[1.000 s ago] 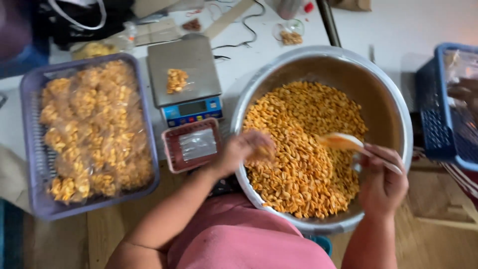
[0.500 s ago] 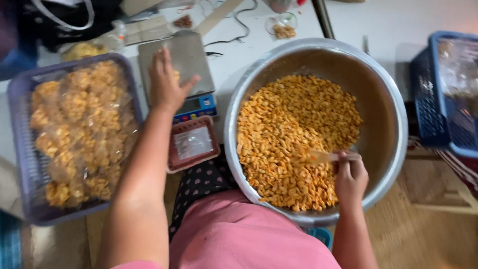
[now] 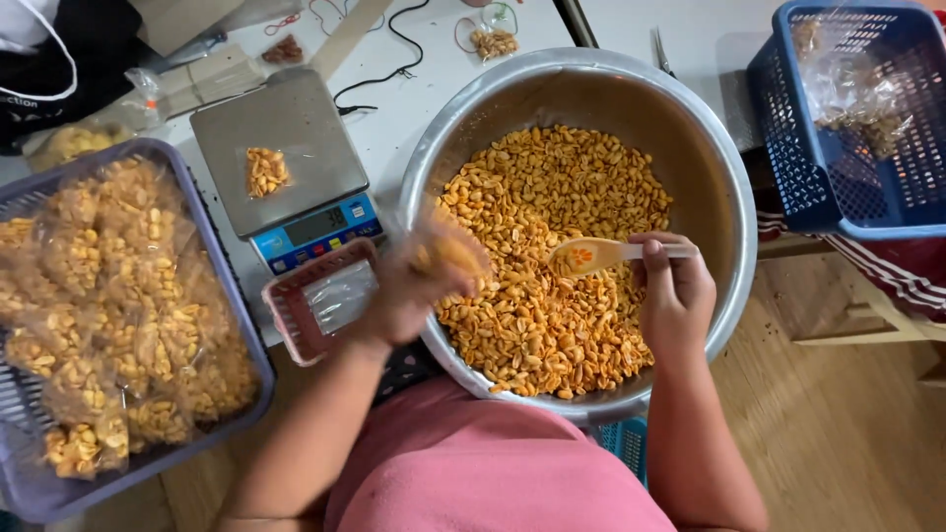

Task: Packaging corn nuts into small plastic bags and weighing them on a digital scale

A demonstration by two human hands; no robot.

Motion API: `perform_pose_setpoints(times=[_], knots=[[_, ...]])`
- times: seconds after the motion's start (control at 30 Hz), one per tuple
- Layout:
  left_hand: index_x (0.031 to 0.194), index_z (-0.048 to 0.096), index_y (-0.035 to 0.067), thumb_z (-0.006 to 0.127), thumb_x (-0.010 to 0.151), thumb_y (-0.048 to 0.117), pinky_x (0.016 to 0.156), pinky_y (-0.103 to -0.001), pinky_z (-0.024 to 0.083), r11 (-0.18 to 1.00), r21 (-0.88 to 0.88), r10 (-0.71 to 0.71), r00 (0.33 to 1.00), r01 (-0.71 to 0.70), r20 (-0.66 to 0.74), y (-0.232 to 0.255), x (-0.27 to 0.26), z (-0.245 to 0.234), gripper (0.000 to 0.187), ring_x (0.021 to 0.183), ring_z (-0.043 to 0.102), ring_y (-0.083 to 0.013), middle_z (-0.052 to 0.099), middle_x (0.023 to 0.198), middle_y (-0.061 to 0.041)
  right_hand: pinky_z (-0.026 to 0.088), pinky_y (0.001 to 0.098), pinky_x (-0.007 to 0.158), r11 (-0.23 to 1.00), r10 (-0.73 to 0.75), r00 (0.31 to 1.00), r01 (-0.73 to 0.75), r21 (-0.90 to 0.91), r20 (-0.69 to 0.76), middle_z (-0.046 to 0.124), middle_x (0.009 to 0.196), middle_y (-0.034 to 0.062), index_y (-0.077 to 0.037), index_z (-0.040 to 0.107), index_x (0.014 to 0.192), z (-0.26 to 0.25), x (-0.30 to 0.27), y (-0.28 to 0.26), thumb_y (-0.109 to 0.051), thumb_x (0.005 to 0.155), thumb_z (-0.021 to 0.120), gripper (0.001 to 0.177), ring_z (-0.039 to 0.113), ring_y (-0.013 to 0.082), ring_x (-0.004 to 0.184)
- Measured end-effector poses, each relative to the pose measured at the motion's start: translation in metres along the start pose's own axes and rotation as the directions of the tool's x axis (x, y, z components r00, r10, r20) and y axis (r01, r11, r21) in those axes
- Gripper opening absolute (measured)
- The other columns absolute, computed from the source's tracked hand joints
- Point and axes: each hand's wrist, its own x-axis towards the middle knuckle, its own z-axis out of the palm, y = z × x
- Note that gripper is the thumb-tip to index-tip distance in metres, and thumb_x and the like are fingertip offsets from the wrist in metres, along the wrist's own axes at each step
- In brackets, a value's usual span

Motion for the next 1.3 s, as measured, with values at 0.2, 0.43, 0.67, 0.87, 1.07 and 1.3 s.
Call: perform_pose_setpoints(times=[0.2,0.43,0.67,0.87,1.07,1.3], knots=[[0.148,0.05,0.016,0.074,0.086,0.0,0.084,-0.044,0.06,0.666,0.743,-0.202,0.943,-0.065,0.264,-0.064,-0.012,-0.013,0.068,0.104,0.068,-0.0369,0.064,0.124,-0.02,0.04,0.0258,0.065,1.0,-0.013,0.999,0.012,0.017,0.051,0.053,0.064,0.0074,0.005,0.07,0.112,0.007,0.005,-0.035,-0.013,0.113,0.052,0.025,0.043,0.0128,0.064],[0.152,0.043,0.008,0.076,0.081,0.0,0.101,-0.049,0.054,0.699,0.715,-0.204,0.96,0.004,0.194,-0.079,-0.007,-0.022,0.079,0.13,0.056,-0.0431,0.051,0.151,-0.022,0.043,0.0251,0.069,0.998,-0.011,0.996,0.005,0.07,0.083,0.056,0.07,0.0086,0.006,0.069,0.114,0.005,0.008,-0.03,-0.011,0.112,0.052,0.024,0.047,0.011,0.068],[0.151,0.046,0.011,0.077,0.085,0.006,0.099,-0.053,0.054,0.667,0.745,-0.212,0.959,0.002,0.187,-0.066,-0.005,-0.005,0.073,0.129,0.056,-0.0452,0.053,0.15,-0.018,0.043,0.0249,0.066,0.997,-0.028,0.999,0.026,0.079,0.017,0.055,0.071,0.0091,0.006,0.07,0.113,0.005,0.011,-0.03,-0.012,0.112,0.055,0.024,0.046,0.0111,0.066],[0.133,0.059,0.015,0.057,0.103,0.022,0.073,-0.029,0.064,0.892,0.449,-0.183,0.946,0.046,0.268,-0.063,0.028,-0.052,0.03,0.111,0.067,-0.0199,0.056,0.147,-0.008,0.042,0.0214,0.063,0.992,0.115,0.992,-0.112,0.064,-0.049,0.06,0.081,0.0063,-0.002,0.069,0.111,-0.012,0.01,-0.012,-0.01,0.112,0.054,0.017,0.053,0.0098,0.068],[0.11,0.063,0.013,0.044,0.106,0.038,0.088,-0.032,0.063,0.374,0.903,0.545,0.838,-0.21,-0.031,0.064,0.08,-0.151,0.031,0.102,0.075,-0.0193,0.075,0.108,-0.005,0.041,0.0215,0.061,0.974,0.225,0.966,-0.219,0.056,-0.13,0.057,0.08,0.0032,-0.004,0.07,0.114,-0.042,-0.005,0.019,-0.014,0.116,0.053,0.02,0.05,0.01,0.067],[0.127,0.066,0.02,0.086,0.078,0.044,0.106,-0.053,0.036,-0.161,0.961,0.792,0.611,0.226,-0.011,0.04,0.077,-0.225,0.058,0.13,0.054,-0.031,0.06,0.137,-0.013,0.04,0.021,0.061,0.97,0.242,0.956,-0.238,0.044,-0.168,0.056,0.078,0.0056,-0.003,0.071,0.114,-0.046,-0.007,0.038,-0.015,0.115,0.056,0.019,0.05,0.0104,0.066]])
